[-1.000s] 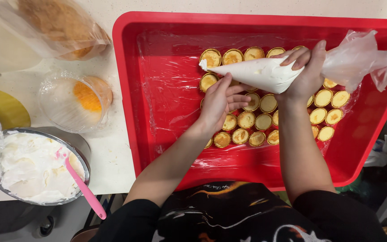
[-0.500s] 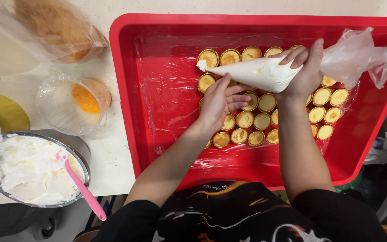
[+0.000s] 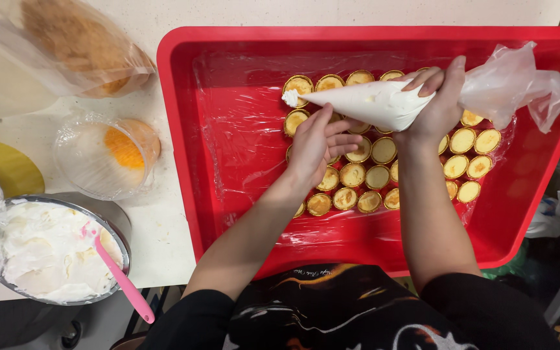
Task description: The person fits a plastic piping bag, scoops whipped cream from a metal bowl into the bag using a spatula, and pipes dollops of cream onto rows of small baked tart shells arranged in a red tray, working across the tray one tart at a time.
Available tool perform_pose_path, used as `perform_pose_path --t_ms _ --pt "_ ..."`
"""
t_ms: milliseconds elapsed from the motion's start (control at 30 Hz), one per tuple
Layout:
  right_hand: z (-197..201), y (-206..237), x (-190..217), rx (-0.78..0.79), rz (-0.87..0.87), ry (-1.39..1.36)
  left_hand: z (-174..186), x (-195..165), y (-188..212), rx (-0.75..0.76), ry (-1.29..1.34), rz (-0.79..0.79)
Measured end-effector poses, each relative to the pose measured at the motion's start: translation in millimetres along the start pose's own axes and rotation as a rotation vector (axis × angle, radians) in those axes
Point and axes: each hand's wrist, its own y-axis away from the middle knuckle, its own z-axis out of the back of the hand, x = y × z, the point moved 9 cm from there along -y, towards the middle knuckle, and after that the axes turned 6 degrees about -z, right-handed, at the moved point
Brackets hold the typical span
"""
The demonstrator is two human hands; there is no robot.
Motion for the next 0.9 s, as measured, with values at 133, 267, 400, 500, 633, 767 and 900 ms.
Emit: perform_pose_path --t_ms 133,267,400,500,633,767,900 --pt "-0.1 2.8 3.4 0.029 -0.001 0.067 -0.6 6.7 6.1 0.001 0.037 0.036" --pt "1.7 3.6 4.1 0.019 -0.008 0.082 -1.9 7.9 6.9 -0.004 0.024 0.045" --pt "4.4 1.3 1.9 -0.017 0.0 0.023 -4.5 1.8 2.1 0.0 0.0 0.018" --pt "6.8 -0.5 -0.2 -0.04 -0.003 -0.031 -6.1 -1.8 -2.6 0.0 -0.009 0.008" --pt "8.5 -1.2 0.4 -0.042 -0.005 -0.011 -6.6 -1.1 -3.3 0.01 -0.018 0.017" --pt "6.9 0.6 3.9 -0.005 0.003 0.046 -6.4 4.7 0.9 0.019 -0.013 0.04" --pt "8.7 1.9 2.2 -0.013 -0.015 0.057 -5.3 6.6 3.8 0.012 -0.027 0.053"
